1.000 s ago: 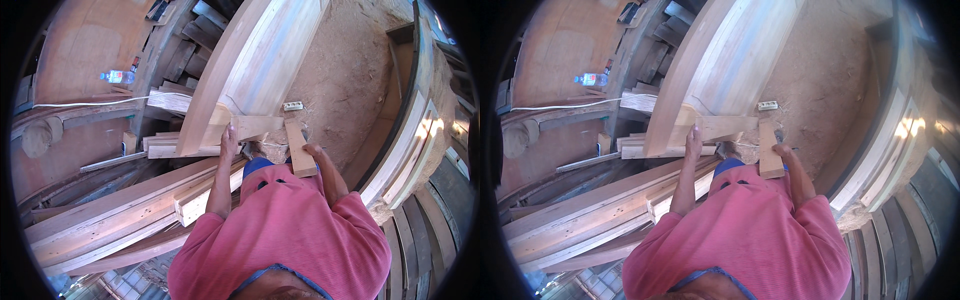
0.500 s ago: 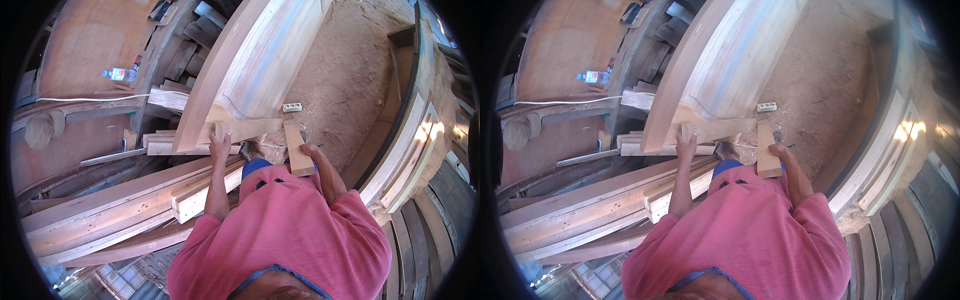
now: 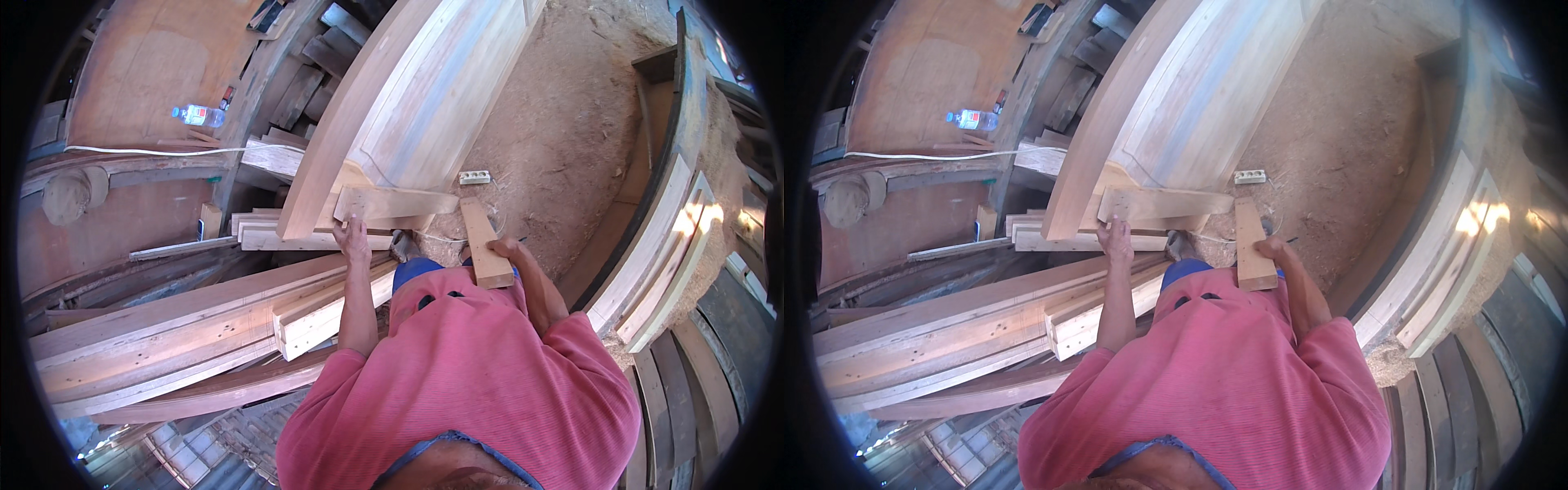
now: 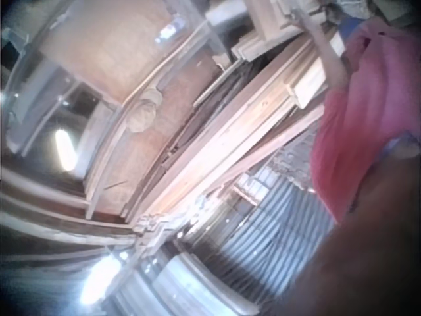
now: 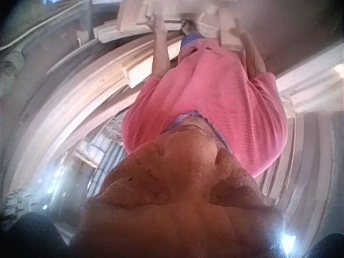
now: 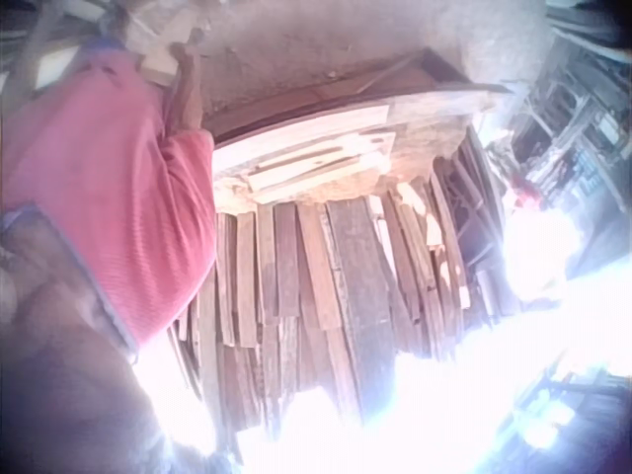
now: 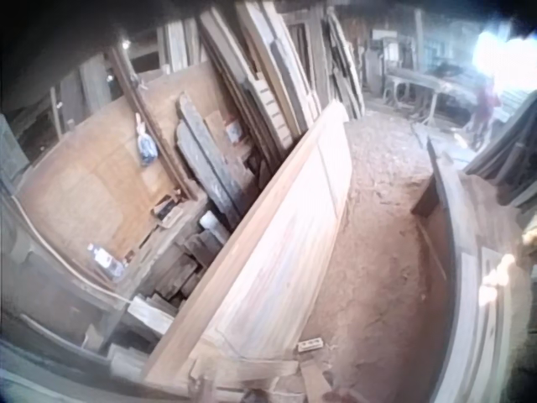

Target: The person picks up and inspects several wooden planks in a workshop, moving them between stacks and examining their surfaces. The person handles the planks by hand, turning them over and placing them back down or into a pile.

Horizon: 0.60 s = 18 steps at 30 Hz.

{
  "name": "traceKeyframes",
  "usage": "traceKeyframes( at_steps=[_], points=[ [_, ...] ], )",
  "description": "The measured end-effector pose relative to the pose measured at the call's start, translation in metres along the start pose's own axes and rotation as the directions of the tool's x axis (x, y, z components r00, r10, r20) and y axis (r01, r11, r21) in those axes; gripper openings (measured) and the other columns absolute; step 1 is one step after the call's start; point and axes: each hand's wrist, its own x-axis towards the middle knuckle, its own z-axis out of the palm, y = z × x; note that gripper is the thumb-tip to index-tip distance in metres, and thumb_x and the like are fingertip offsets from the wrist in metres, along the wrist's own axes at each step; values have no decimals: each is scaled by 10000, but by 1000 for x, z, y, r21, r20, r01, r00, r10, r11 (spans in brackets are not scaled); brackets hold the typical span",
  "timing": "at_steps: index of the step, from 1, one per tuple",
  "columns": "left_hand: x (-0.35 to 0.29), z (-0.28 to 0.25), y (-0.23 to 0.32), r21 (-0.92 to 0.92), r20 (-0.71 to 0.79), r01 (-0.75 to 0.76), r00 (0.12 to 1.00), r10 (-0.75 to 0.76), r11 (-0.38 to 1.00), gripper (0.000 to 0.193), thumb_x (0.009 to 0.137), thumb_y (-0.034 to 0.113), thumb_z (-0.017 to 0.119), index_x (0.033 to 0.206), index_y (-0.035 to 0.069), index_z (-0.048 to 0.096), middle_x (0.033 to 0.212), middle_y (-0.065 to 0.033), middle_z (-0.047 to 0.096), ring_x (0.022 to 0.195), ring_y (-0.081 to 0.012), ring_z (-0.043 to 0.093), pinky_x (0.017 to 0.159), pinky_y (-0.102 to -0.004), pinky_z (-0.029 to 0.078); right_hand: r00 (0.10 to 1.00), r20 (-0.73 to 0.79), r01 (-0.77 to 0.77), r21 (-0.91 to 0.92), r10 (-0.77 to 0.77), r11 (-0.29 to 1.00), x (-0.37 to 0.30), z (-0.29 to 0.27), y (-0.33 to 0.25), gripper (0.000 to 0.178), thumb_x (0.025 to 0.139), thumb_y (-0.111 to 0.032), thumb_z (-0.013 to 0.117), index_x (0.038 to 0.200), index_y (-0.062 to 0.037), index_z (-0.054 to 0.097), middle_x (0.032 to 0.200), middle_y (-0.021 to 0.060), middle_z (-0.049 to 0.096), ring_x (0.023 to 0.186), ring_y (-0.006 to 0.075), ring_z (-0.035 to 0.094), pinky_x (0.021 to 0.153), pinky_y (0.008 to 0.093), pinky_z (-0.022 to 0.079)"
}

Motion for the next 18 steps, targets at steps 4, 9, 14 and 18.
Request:
traceKeyframes(
  at_steps=[4, 9, 14, 18],
  points=[
    [-3, -1, -14, 34, 25, 175, 984, -176, 984, 703, 989, 119, 760, 1514, 95, 294, 1123, -66, 585, 914, -163, 587, 826, -323, 545, 1000, 15, -12, 57, 11, 998, -9, -2, 3, 562, 950, -305, 732, 1272, 150, 665, 1182, 200, 757, 1006, 277, 752, 862, 438, 592],
    [4, -35, -25, 173, 47, 250, 964, -261, 953, 579, 968, 174, 797, 1431, 99, 457, 900, 8, 551, 741, -88, 511, 627, -289, 476, 952, 34, 305, -188, -304, 934, -4, -15, 47, 561, 969, -440, 689, 1290, 19, 716, 1193, 140, 773, 984, 248, 760, 854, 424, 589],
    [21, -95, -40, 389, 81, 370, 898, -432, 843, 616, 897, 331, 878, 1361, 140, 521, 959, -3, 541, 823, -149, 557, 722, -377, 504, 981, -168, -103, -4, 101, 995, -17, -7, 66, 441, 994, -416, 658, 1099, -15, 808, 986, 141, 803, 842, 193, 748, 788, 413, 575],
    [41, -165, -37, 261, -98, 443, 896, -433, 858, 652, 893, 422, 869, 1391, 121, 574, 909, -12, 492, 741, -163, 501, 633, -393, 479, 969, -231, -73, 70, 87, 995, -23, 22, 68, 491, 1006, -444, 646, 1090, 12, 807, 970, 130, 801, 830, 210, 742, 758, 417, 561]
  ],
)
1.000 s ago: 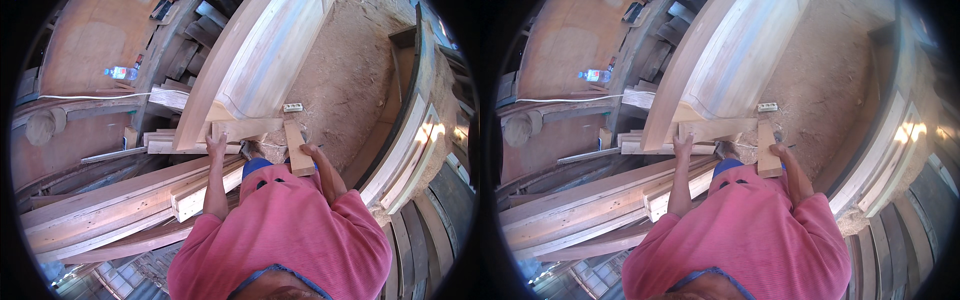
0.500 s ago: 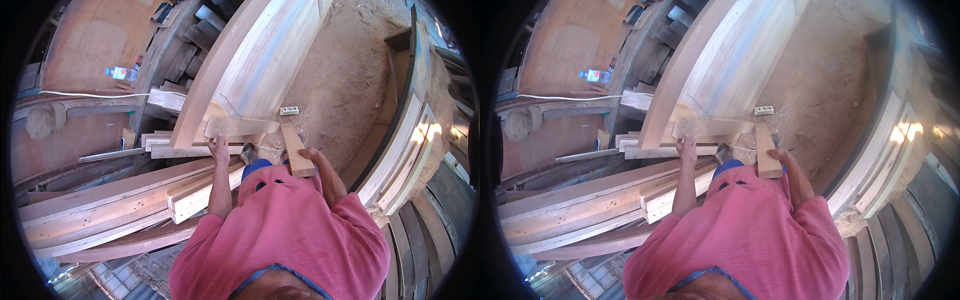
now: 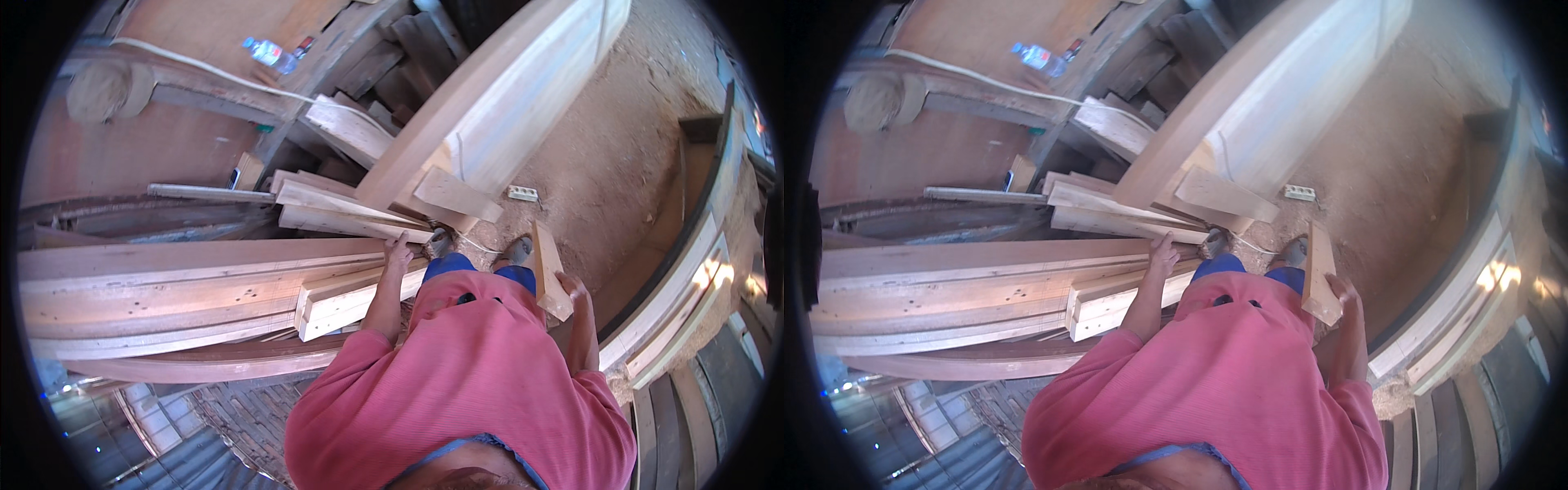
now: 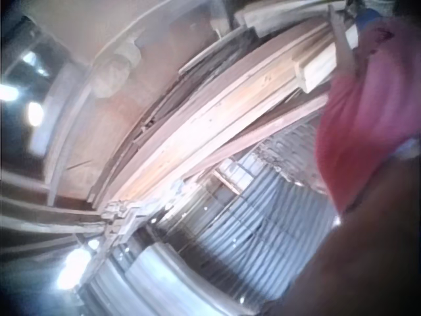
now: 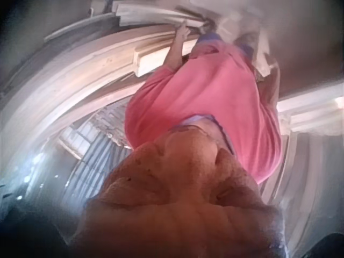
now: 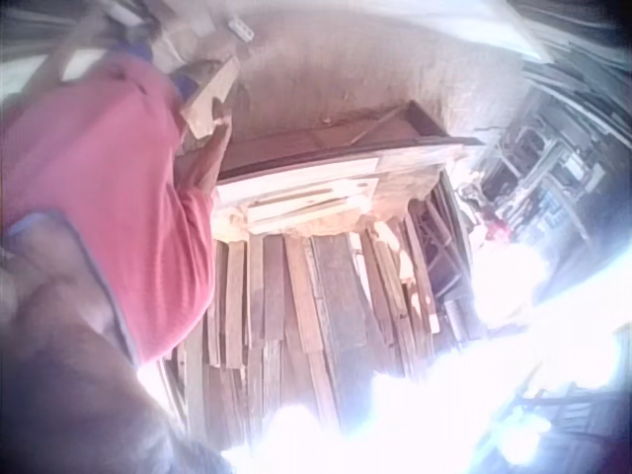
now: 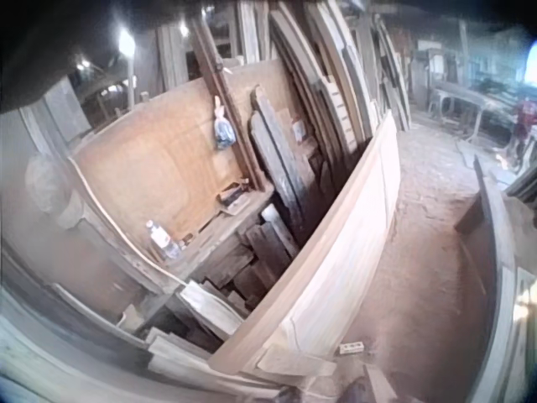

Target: The person picks up and inspects several wooden planks in a workshop, moving them between stacks and examining their surfaces. The person handles the planks by hand, turning them over and placing them back down or into a pile.

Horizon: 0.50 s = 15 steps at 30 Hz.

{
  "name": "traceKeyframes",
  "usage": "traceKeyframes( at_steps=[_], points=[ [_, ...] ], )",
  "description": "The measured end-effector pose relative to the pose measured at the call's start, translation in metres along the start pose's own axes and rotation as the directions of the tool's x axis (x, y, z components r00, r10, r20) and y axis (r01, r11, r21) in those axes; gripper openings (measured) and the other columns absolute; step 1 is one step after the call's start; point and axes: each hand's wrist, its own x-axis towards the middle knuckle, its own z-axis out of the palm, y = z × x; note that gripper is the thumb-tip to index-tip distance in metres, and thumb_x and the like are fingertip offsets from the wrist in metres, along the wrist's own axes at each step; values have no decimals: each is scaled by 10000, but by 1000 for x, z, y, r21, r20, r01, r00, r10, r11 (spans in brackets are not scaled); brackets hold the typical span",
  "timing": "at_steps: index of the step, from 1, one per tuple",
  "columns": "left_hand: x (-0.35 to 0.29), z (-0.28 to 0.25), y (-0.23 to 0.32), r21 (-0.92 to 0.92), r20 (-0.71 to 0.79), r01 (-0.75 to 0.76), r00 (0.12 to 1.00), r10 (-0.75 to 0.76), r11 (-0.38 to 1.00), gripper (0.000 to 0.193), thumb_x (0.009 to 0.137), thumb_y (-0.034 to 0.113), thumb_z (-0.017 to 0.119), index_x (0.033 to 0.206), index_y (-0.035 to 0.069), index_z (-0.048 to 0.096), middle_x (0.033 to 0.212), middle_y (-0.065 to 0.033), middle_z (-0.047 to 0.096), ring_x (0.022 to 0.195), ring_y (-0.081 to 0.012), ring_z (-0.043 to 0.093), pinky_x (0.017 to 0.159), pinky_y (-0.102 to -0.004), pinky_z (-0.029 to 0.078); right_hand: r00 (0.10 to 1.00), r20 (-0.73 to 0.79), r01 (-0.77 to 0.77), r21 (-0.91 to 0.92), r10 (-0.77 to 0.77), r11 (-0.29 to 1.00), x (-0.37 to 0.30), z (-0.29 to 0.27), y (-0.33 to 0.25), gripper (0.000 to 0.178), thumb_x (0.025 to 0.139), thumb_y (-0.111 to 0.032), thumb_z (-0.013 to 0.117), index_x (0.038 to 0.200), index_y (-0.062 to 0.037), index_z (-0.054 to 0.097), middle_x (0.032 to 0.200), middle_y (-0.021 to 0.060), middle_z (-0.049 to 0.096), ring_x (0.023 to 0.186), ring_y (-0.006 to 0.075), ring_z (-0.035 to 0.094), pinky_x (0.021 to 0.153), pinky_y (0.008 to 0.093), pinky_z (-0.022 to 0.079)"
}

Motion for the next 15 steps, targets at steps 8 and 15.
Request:
traceKeyframes(
  at_steps=[8, 15],
  points=[
    [25, -113, 30, 83, -118, -69, 990, 79, 994, 418, 977, 369, 789, 1254, 87, 652, 905, -31, 599, 701, -154, 553, 589, -342, 475, 994, -55, 92, -50, -95, 994, 34, 39, 3, 473, 1062, -384, 593, 1157, 40, 780, 1022, 166, 787, 845, 225, 737, 765, 399, 568],
    [-15, -44, 30, 502, 568, -294, 821, -54, 813, 537, 1028, 392, 709, 1404, 33, 576, 1202, -96, 680, 974, -155, 628, 834, -349, 551, 798, 447, -171, 811, -404, 559, -16, 43, 4, 398, 1078, -354, 585, 1175, -27, 790, 939, 83, 780, 830, 192, 727, 744, 355, 568]
  ],
)
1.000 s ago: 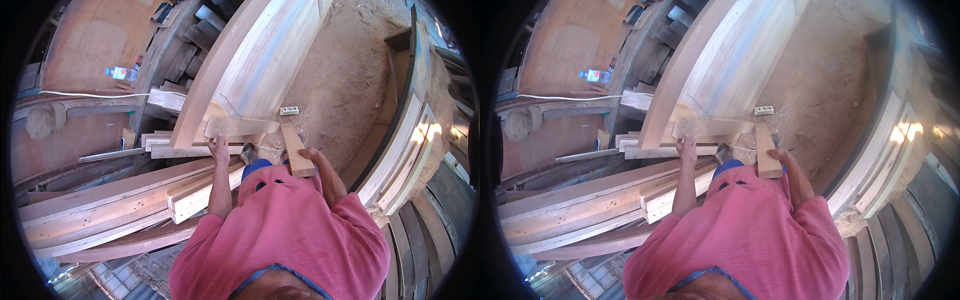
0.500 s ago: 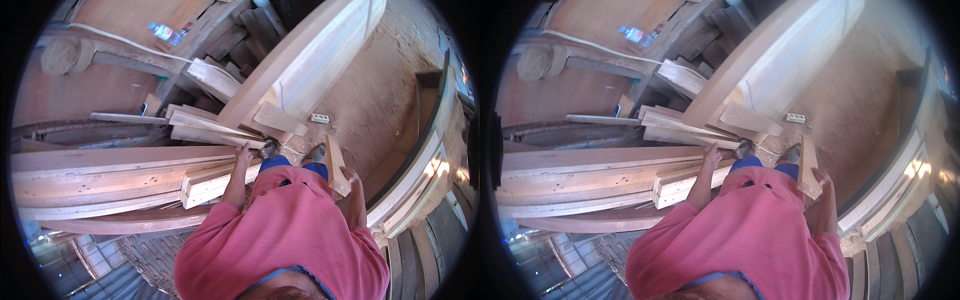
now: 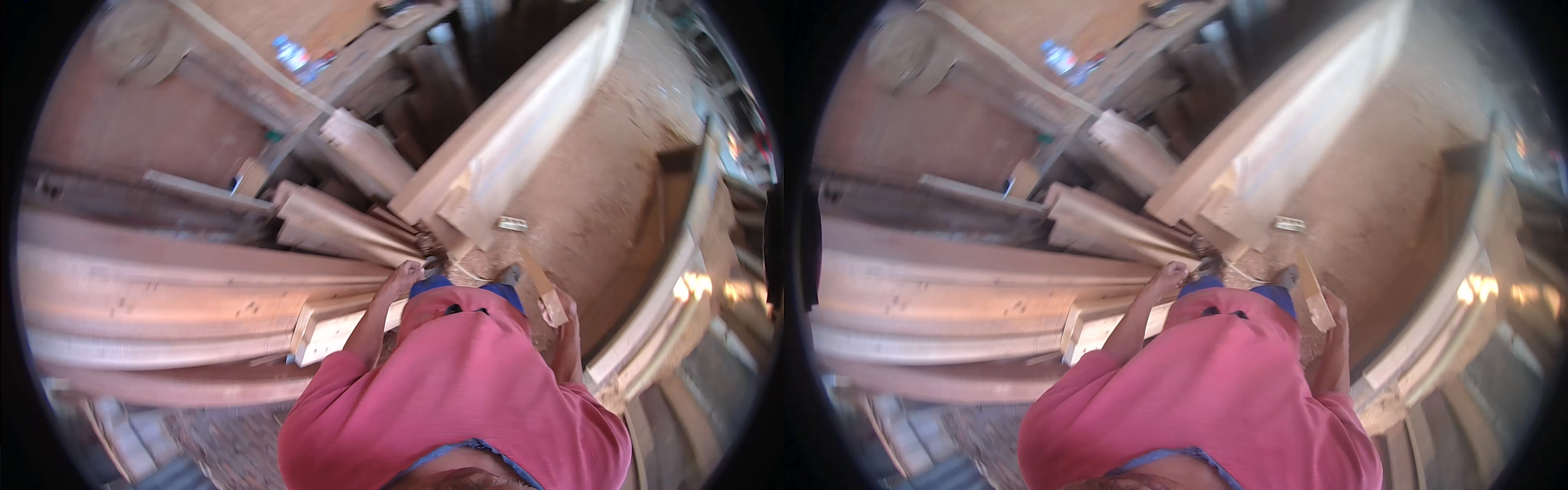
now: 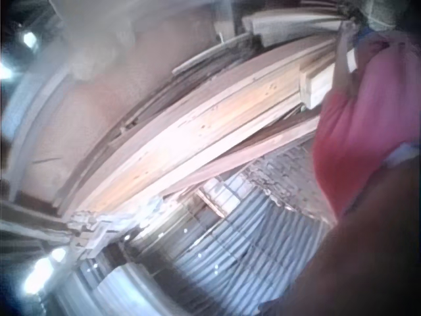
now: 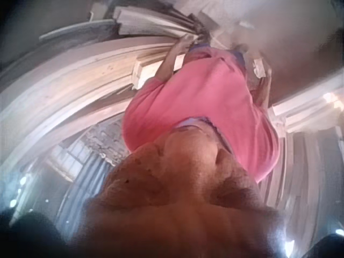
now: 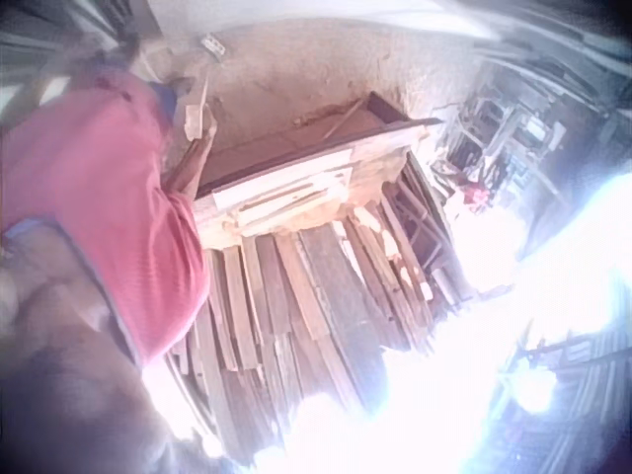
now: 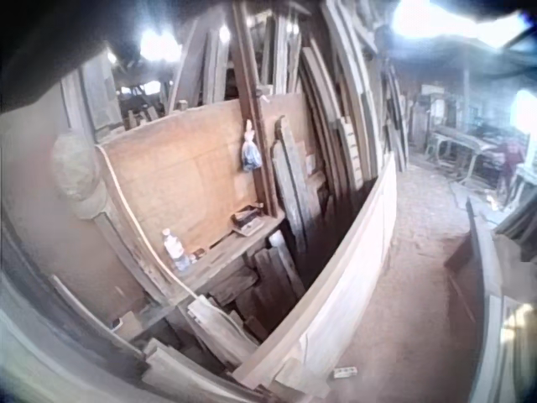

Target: The person picks up and inspects several wooden planks in a workshop, moving them between stacks and examining their surfaces. The person handles the planks by hand, turning them over and placing them back down or into a pile.

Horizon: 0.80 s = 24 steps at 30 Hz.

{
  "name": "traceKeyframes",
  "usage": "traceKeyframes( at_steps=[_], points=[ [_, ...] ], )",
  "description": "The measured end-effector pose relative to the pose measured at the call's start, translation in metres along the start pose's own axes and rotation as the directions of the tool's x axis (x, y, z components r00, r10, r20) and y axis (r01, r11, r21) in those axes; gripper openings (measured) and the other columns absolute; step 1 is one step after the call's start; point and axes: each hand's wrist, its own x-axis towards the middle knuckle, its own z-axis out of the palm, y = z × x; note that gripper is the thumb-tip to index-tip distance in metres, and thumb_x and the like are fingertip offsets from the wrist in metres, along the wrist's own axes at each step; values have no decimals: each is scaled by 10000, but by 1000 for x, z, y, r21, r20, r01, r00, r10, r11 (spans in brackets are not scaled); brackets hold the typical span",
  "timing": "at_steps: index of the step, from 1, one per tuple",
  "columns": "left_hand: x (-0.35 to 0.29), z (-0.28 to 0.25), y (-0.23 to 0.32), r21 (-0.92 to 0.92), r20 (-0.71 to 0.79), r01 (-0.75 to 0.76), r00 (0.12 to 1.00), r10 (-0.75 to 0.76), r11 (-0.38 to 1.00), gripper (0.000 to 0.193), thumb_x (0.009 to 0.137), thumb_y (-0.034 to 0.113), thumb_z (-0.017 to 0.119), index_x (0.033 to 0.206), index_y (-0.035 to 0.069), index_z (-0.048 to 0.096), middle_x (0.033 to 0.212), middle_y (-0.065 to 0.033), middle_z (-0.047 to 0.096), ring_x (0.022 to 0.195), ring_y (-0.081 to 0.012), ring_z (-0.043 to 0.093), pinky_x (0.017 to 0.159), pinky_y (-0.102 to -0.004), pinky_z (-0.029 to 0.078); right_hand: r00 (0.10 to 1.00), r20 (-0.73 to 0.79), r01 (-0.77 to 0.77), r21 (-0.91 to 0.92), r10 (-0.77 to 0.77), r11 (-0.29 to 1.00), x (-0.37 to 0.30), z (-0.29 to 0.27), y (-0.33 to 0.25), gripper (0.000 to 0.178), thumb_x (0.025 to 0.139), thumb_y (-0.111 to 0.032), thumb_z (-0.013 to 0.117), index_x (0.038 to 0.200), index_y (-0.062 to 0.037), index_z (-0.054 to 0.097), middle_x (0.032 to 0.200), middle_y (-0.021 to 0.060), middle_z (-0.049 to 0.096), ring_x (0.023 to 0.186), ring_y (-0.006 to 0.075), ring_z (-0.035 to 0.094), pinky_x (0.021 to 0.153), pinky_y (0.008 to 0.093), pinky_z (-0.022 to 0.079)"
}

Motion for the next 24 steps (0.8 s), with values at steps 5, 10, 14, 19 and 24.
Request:
traceKeyframes(
  at_steps=[5, 10, 14, 19, 24],
  points=[
    [20, 97, 101, 188, 500, -209, 862, 89, 960, 715, 1042, 418, 690, 1535, -39, 447, 1362, -169, 637, 1234, -221, 624, 1019, -400, 534, 620, -581, 135, -584, -528, 801, -53, 67, 11, 413, 1035, -399, 687, 1017, -1, 794, 812, 71, 759, 645, 142, 699, 566, 325, 539],
    [24, 182, 198, 154, 707, -333, 695, 132, 930, 848, 1011, 516, 700, 1592, -10, 376, 1429, -188, 586, 1284, -274, 599, 1054, -438, 513, 611, -406, 377, -606, -680, 701, -151, 161, 13, 396, 1032, -334, 674, 1148, 35, 759, 902, 60, 764, 758, 105, 681, 672, 313, 531],
    [20, 246, 266, 47, 653, -286, 734, 187, 957, 919, 968, 576, 727, 1588, -3, 373, 1402, -173, 595, 1269, -304, 593, 1062, -444, 508, 468, -226, 359, -835, -854, 417, -203, 215, 7, 396, 1001, -251, 686, 1267, 41, 700, 998, 81, 768, 878, 133, 678, 815, 359, 562],
    [31, 318, 323, -280, 726, -76, 636, 263, 957, 772, 972, 555, 721, 1499, 45, 480, 1356, -131, 614, 1246, -310, 589, 1040, -467, 512, 327, -73, 352, -916, -942, 193, -228, 232, 18, 510, 938, -220, 751, 1372, 14, 624, 1114, 229, 759, 1016, 290, 751, 877, 420, 565],
    [34, 358, 315, -614, 554, 129, 773, 309, 778, 611, 1022, 613, 574, 1408, 139, 576, 1269, -90, 650, 1217, -268, 613, 1028, -471, 525, 307, -81, 131, -983, -948, 127, -224, 203, 39, 564, 914, -278, 782, 1387, -15, 623, 1109, 275, 734, 1014, 385, 751, 881, 463, 568]
  ],
)
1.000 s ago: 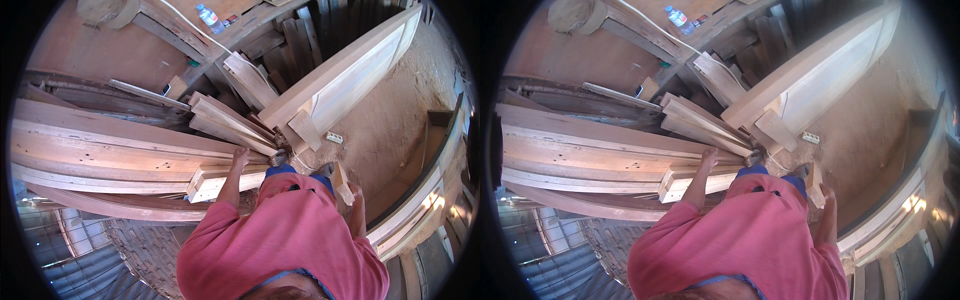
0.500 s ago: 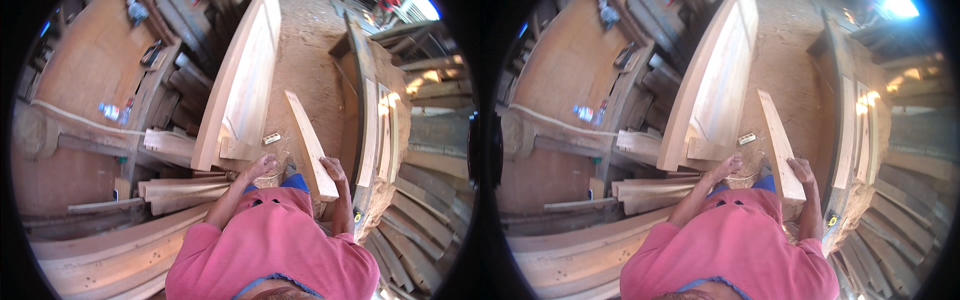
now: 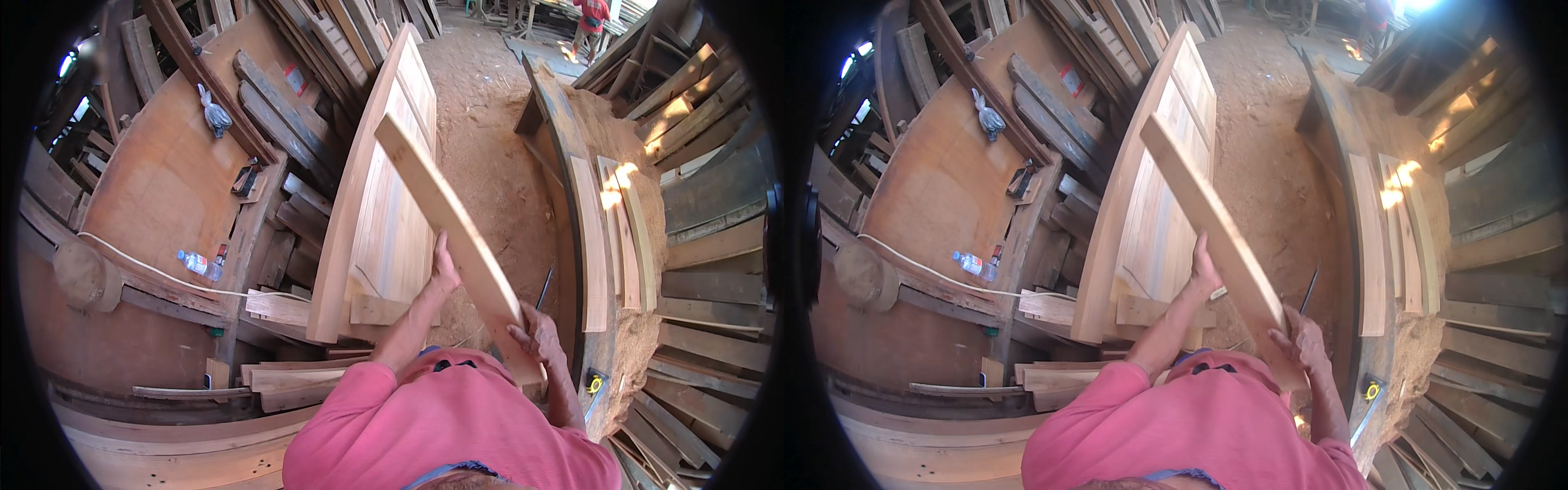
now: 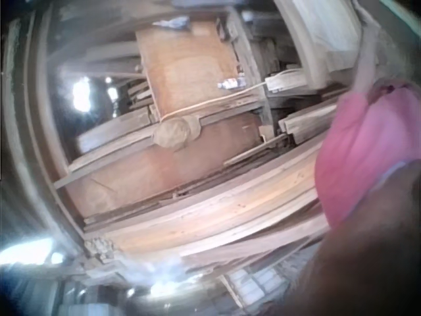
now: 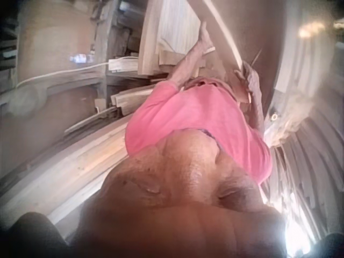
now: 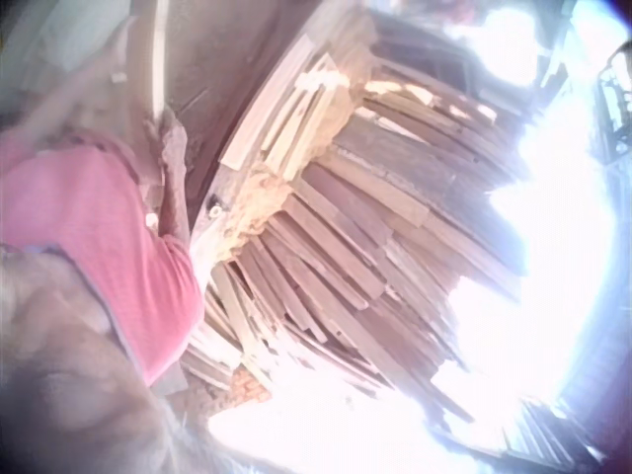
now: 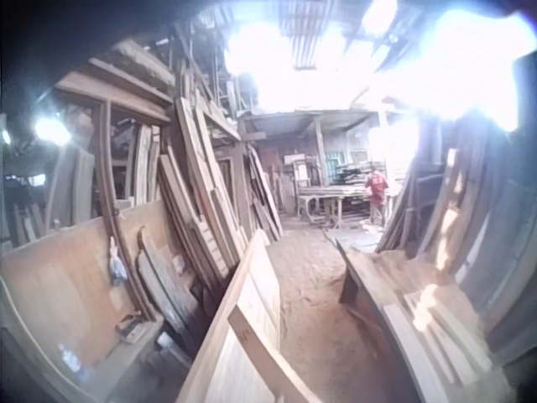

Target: The person picks up and inspects several wooden planks in a workshop, moving them between stacks and examining their surfaces. The person handles the planks by hand, turning them over and placing them back down or into a pile.

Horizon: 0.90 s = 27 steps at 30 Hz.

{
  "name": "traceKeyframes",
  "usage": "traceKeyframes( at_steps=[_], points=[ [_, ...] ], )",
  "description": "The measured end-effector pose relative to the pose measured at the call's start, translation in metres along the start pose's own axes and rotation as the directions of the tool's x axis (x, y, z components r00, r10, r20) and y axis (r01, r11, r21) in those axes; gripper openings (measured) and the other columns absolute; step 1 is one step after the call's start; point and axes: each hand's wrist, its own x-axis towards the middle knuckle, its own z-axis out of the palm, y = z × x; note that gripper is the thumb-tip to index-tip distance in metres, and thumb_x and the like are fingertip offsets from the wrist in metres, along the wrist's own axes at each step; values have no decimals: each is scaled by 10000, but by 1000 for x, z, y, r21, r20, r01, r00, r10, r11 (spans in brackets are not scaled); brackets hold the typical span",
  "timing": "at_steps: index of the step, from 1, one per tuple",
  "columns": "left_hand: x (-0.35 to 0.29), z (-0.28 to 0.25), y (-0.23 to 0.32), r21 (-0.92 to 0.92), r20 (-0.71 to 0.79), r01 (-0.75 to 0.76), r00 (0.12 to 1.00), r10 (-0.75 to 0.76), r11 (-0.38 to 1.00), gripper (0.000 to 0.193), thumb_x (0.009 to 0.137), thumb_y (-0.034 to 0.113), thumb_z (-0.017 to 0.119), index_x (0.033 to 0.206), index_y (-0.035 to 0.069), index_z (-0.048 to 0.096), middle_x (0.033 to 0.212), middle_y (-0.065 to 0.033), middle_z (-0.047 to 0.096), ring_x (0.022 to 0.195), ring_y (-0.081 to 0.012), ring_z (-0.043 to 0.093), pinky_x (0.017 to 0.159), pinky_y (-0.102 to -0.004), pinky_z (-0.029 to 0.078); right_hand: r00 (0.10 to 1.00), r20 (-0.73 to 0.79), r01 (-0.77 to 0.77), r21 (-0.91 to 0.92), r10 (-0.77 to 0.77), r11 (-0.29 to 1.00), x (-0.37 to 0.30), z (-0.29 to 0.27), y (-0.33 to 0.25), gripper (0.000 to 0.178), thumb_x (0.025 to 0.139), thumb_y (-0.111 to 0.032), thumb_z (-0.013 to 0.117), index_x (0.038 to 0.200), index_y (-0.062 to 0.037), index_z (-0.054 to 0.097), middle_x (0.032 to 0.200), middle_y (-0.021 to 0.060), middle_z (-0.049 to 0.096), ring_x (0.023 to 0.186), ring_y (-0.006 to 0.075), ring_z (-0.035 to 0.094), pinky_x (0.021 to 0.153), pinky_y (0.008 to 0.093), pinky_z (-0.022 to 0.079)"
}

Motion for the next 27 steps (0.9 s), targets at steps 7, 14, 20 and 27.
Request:
traceKeyframes(
  at_steps=[7, 14, 20, 27],
  points=[
    [-65, -2, -36, -222, 359, 28, 932, 56, 975, 695, 1019, 717, 388, 1086, 87, 675, 888, -108, 645, 852, -322, 680, 767, -491, 569, 937, 342, -287, 630, 74, 722, 62, 34, 56, 739, 1066, -564, 573, 1364, 112, 620, 1241, 162, 732, 1163, 257, 677, 1037, 376, 509],
    [-78, 23, 16, -300, 369, -165, 888, 274, 940, 711, 1071, 676, 359, 1310, 71, 648, 1061, -164, 720, 969, -327, 701, 853, -498, 580, 897, 440, -277, 475, 47, 835, 87, 58, 33, 685, 1086, -579, 500, 1040, 54, 759, 837, 41, 691, 823, 139, 604, 733, 372, 503],
    [-90, 12, 183, 28, 14, -830, 557, 830, 557, 830, 1066, 707, 244, 1435, 29, 550, 1196, -203, 687, 1028, -349, 715, 930, -498, 589, 899, 437, -190, 331, 28, 924, 70, 48, 49, 652, 978, -585, 609, 1006, 52, 744, 757, 21, 632, 758, 130, 568, 667, 383, 466],
    [-130, -17, 252, -169, 449, -797, 461, 765, 579, 569, 996, 496, 448, 1396, 148, 655, 1323, -104, 667, 1243, -384, 624, 1083, -574, 480, 867, 476, -283, 224, 148, 933, 47, 37, 77, 839, 852, -780, 690, 965, 47, 776, 750, 17, 639, 750, 128, 575, 648, 382, 455]
  ],
)
